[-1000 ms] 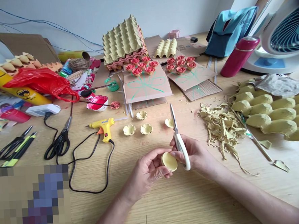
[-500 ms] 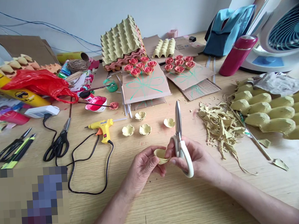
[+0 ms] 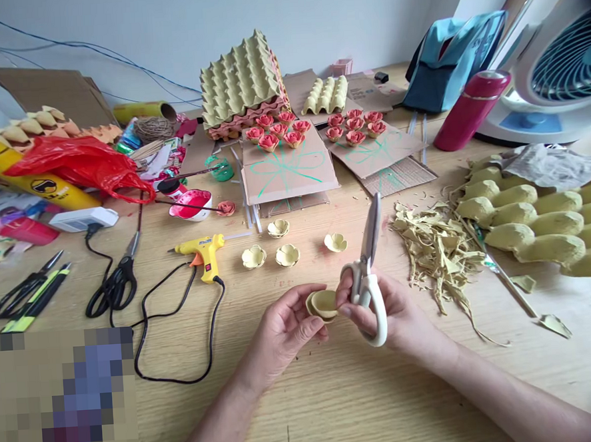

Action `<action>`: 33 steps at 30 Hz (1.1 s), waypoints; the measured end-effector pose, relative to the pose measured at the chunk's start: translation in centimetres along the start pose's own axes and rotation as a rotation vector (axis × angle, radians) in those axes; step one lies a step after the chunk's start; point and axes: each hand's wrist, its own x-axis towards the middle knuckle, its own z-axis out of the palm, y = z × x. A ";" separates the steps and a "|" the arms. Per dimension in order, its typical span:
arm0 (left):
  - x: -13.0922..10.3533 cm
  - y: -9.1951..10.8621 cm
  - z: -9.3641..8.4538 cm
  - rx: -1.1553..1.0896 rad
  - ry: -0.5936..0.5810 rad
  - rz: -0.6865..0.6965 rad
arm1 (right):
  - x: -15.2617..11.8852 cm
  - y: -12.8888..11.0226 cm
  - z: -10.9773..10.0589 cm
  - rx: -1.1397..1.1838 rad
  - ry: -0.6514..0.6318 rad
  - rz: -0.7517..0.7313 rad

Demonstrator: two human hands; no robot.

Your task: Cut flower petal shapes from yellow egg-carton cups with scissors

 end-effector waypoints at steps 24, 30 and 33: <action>0.3 2.1 -3.0 0.356 0.228 -0.042 | 0.5 0.1 -0.9 -0.118 0.167 -0.014; 0.5 2.1 -4.0 0.580 0.386 -0.092 | 0.0 0.6 -0.4 -0.191 0.090 -0.039; 0.5 2.0 -4.2 0.625 0.440 -0.094 | 0.0 0.7 -0.4 -0.161 0.075 -0.033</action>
